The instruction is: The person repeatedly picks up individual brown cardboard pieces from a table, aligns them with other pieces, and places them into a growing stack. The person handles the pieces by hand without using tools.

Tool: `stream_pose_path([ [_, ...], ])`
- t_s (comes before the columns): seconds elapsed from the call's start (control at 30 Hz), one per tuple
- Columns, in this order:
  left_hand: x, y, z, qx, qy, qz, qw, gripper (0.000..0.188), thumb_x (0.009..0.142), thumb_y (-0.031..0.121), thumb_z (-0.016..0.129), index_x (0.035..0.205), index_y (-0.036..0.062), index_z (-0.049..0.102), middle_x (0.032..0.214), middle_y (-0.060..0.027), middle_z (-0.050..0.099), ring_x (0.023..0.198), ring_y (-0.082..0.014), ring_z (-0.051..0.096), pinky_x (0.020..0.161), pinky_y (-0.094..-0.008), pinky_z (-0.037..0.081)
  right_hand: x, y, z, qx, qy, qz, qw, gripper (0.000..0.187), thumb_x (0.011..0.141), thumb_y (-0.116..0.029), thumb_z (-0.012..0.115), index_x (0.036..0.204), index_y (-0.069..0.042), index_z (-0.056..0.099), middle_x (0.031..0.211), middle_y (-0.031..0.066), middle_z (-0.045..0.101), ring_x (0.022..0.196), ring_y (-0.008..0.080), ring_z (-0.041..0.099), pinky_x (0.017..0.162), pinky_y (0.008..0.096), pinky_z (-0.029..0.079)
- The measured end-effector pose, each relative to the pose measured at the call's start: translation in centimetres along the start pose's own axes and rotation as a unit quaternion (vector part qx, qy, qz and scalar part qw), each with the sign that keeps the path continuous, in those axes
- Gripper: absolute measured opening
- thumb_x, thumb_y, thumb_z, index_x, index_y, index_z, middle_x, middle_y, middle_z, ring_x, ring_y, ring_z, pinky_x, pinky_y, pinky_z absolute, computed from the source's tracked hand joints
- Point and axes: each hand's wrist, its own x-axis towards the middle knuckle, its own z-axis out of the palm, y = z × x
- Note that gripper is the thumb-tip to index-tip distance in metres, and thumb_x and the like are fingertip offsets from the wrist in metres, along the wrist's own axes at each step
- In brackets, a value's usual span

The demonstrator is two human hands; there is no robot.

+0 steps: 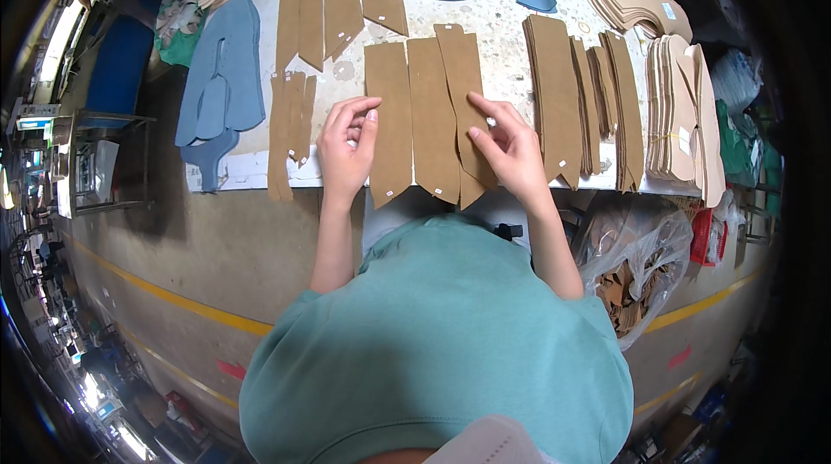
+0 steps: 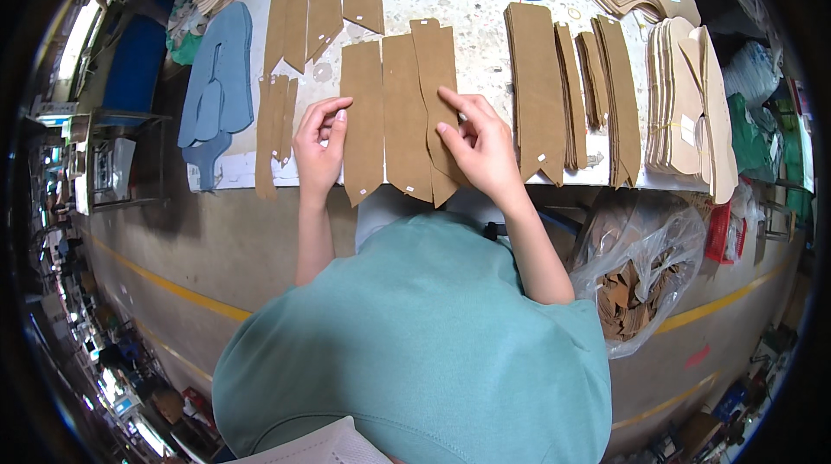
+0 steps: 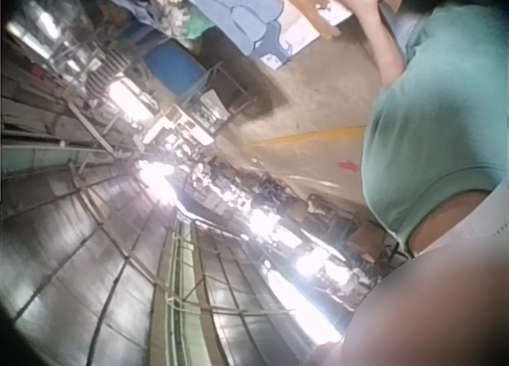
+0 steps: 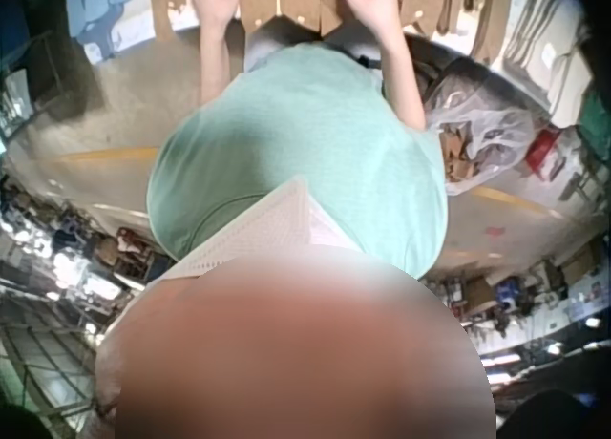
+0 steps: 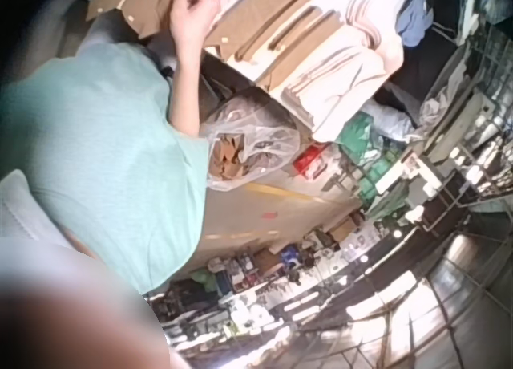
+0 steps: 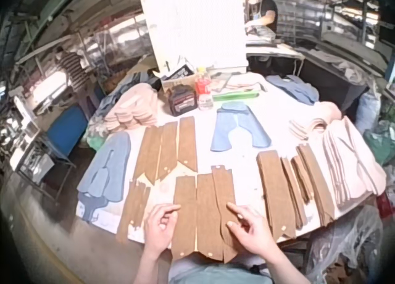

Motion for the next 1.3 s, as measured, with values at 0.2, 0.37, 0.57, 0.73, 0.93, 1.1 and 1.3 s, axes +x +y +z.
stream_pose_path([
  [0.2, 0.1, -0.1, 0.1, -0.008, 0.025, 0.038, 0.999, 0.015, 0.093, 0.003, 0.060, 0.105, 0.0015, 0.070, 0.111, -0.0079, 0.065, 0.079, -0.0084, 0.061, 0.062, -0.0211, 0.051, -1.7, 0.3, -0.5, -0.002, -0.002, 0.011, 1.000, 0.049, 0.086, -0.001, 0.067, 0.134, -0.006, 0.059, 0.105, 0.0040, 0.057, 0.065, 0.0063, 0.047, 0.062, 0.0225, 0.045],
  [0.37, 0.0, -0.1, 0.0, 0.000, 0.022, 0.036, 0.999, 0.015, 0.092, 0.003, 0.061, 0.104, 0.0017, 0.070, 0.109, -0.0082, 0.065, 0.079, -0.0089, 0.061, 0.062, -0.0213, 0.050, -2.5, -0.4, -0.2, -0.030, -0.014, 0.032, 0.999, 0.049, 0.086, -0.002, 0.068, 0.133, -0.005, 0.059, 0.097, 0.0041, 0.053, 0.066, 0.0082, 0.046, 0.062, 0.0230, 0.044],
  [0.57, -0.1, -0.1, 0.0, 0.005, 0.025, 0.040, 0.999, 0.015, 0.092, 0.002, 0.061, 0.103, 0.0014, 0.070, 0.109, -0.0087, 0.065, 0.078, -0.0091, 0.061, 0.062, -0.0218, 0.050, -3.4, -2.2, -0.3, -0.204, 0.035, -0.012, 0.978, 0.046, 0.087, -0.003, 0.066, 0.133, -0.005, 0.059, 0.103, 0.0099, 0.054, 0.075, 0.0159, 0.059, 0.068, 0.0296, 0.051],
  [0.73, -0.3, 0.0, 0.0, 0.000, 0.034, 0.040, 0.999, 0.015, 0.093, 0.002, 0.060, 0.103, 0.0008, 0.070, 0.109, -0.0093, 0.065, 0.082, -0.0097, 0.062, 0.064, -0.0222, 0.051, -2.6, -1.3, -0.7, 0.034, 0.071, -0.027, 0.997, 0.057, 0.092, -0.001, 0.060, 0.146, -0.012, 0.045, 0.129, 0.0142, 0.051, 0.107, 0.0213, 0.060, 0.086, 0.0324, 0.055],
  [0.93, -0.3, 0.3, 0.0, 0.010, 0.031, 0.034, 0.999, 0.014, 0.093, 0.002, 0.060, 0.103, -0.0001, 0.070, 0.108, -0.0092, 0.066, 0.088, -0.0110, 0.063, 0.068, -0.0225, 0.051, -2.2, -0.8, 0.6, 0.078, 0.046, 0.058, 0.994, 0.054, 0.091, -0.003, 0.063, 0.143, -0.012, 0.049, 0.113, 0.0084, 0.060, 0.094, 0.0061, 0.055, 0.082, 0.0234, 0.050],
  [1.1, -0.2, 0.4, 0.0, 0.037, 0.029, 0.039, 0.998, 0.014, 0.095, 0.004, 0.060, 0.103, 0.0003, 0.070, 0.108, -0.0090, 0.066, 0.089, -0.0114, 0.063, 0.068, -0.0218, 0.051, -1.6, -2.4, 1.0, -0.078, 0.008, -0.019, 0.997, 0.050, 0.090, -0.004, 0.061, 0.139, -0.012, 0.053, 0.117, 0.0066, 0.061, 0.084, 0.0090, 0.056, 0.073, 0.0270, 0.047],
  [1.3, -0.3, 0.0, -0.1, 0.037, 0.024, 0.044, 0.998, 0.015, 0.095, 0.005, 0.059, 0.105, 0.0013, 0.070, 0.108, -0.0081, 0.065, 0.089, -0.0112, 0.062, 0.070, -0.0223, 0.051, -0.5, -5.7, -4.3, 0.154, -0.057, -0.051, 0.985, 0.049, 0.094, -0.005, 0.057, 0.142, -0.001, 0.048, 0.135, 0.0120, 0.057, 0.124, 0.0174, 0.054, 0.107, 0.0303, 0.040],
])
